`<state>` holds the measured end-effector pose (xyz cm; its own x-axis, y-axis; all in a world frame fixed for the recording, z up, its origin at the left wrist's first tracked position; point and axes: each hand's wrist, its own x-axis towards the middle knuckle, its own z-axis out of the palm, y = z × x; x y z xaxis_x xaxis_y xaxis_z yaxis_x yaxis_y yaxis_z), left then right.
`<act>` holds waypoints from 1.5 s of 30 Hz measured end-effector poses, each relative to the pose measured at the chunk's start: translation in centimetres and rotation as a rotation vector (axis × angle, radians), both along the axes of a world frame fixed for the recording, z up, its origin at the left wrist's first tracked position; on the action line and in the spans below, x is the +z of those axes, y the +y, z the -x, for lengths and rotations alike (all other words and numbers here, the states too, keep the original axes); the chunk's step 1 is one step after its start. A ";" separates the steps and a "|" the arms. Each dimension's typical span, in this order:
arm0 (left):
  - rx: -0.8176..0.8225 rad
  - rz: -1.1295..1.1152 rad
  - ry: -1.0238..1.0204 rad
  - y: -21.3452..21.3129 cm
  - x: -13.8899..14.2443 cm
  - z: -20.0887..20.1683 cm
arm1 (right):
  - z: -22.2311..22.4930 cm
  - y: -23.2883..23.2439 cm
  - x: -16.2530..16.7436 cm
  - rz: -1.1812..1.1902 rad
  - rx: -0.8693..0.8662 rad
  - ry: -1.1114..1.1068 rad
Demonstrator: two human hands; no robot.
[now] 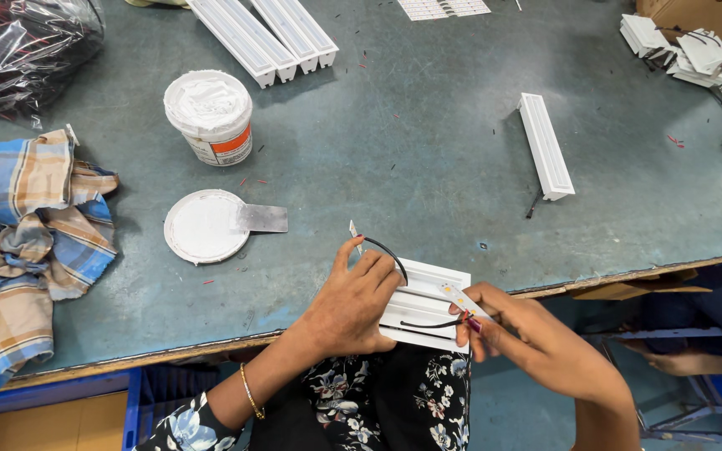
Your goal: The person assembles LED light fixtures by placing LED strips into white housings, applying adhesive with a metal spatula, and connecting wires. They repeat this process for multiple units on a factory workbench.
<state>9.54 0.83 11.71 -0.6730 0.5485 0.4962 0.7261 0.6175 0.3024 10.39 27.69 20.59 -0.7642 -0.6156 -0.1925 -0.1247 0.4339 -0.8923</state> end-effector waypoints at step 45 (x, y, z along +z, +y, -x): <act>0.039 -0.055 0.032 -0.8 1.2 -0.3 | 0.0 -5.2 -1.8 -0.309 -0.172 0.415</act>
<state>9.80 0.06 12.92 -0.6764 0.4936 0.5466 0.7118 0.6287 0.3132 10.37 22.51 18.78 -0.8991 -0.4378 -0.0050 -0.3438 0.7130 -0.6110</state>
